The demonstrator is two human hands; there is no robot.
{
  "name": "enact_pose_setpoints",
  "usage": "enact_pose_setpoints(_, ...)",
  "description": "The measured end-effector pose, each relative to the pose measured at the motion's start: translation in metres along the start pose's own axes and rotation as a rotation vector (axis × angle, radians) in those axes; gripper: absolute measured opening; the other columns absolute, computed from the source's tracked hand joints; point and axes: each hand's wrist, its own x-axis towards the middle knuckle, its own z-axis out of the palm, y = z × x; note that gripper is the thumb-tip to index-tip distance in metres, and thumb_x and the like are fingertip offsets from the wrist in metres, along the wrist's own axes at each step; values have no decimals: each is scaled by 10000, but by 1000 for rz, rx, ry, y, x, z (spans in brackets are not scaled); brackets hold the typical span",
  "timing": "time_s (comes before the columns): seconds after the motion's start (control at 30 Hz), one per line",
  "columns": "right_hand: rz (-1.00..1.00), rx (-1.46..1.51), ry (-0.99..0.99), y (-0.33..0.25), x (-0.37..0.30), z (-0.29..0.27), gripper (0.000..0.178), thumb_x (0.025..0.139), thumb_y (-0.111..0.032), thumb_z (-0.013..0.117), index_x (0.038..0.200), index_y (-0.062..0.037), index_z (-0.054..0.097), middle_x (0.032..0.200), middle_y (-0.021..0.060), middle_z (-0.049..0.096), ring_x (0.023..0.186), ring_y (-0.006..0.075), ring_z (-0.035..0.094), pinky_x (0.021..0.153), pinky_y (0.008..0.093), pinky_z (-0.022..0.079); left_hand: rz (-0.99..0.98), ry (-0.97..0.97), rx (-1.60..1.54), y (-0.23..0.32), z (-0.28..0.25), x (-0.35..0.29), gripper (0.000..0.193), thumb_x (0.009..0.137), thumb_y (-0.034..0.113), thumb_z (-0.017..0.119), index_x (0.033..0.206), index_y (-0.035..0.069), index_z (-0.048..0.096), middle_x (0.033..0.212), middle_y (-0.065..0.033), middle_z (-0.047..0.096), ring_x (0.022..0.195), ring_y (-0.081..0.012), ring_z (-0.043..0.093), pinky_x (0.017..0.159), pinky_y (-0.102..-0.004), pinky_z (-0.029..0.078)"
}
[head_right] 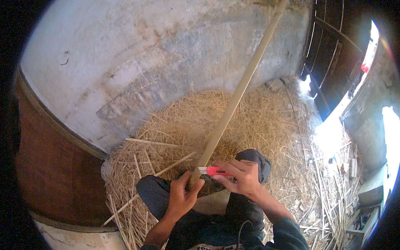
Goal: The person sits on a bed of straw and uses a red utility knife to shave a long, thin bamboo stick. They repeatedly scrape the surface of the stick to remove the outer layer, rotating the stick to work on different sides.
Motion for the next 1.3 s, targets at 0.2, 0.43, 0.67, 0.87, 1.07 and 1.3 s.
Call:
enact_pose_setpoints(0.2,42,-137,-16,-10,8,-9,362,752,-303,884,1061,-135,794,746,17,700,581,207,660,510,313,485,73,49,120,-4,2,-4,391,1014,345,702,869,-3,601,591,-105,524,534,-100,534,488,-340,410)
enact_pose_setpoints(0.43,177,-148,144,16,20,-22,276,841,-270,830,1061,-107,799,693,60,689,569,203,654,548,331,505,44,0,173,-8,-6,-15,430,1036,374,661,830,5,580,539,-99,477,461,-144,502,467,-352,395)
enact_pose_setpoints(0.67,364,-270,416,85,46,-65,247,941,-243,753,1054,-24,778,681,99,656,554,170,558,558,308,434,-135,-178,120,-19,-20,-49,445,1055,387,624,826,9,572,545,-57,430,461,-136,434,463,-356,334)
enact_pose_setpoints(0.87,496,-64,555,117,46,-79,301,1034,-280,627,1161,-28,733,802,30,653,717,94,550,637,286,434,-168,-237,-112,-51,-33,-50,524,1112,482,448,799,67,518,609,30,402,516,-88,357,485,-307,272)
enact_pose_setpoints(1.07,70,57,-49,24,22,-16,266,880,-204,795,1126,-115,749,838,83,714,657,244,686,589,357,533,-197,-232,-269,-47,-26,-34,519,1147,460,325,798,105,476,618,50,359,526,-68,293,489,-302,261)
enact_pose_setpoints(1.3,0,-20,-56,-13,12,19,346,806,-329,855,1088,-148,765,785,24,680,603,214,666,520,338,514,19,-53,29,-30,-4,-18,488,1144,410,364,893,32,544,600,-23,383,514,-118,322,483,-351,274)
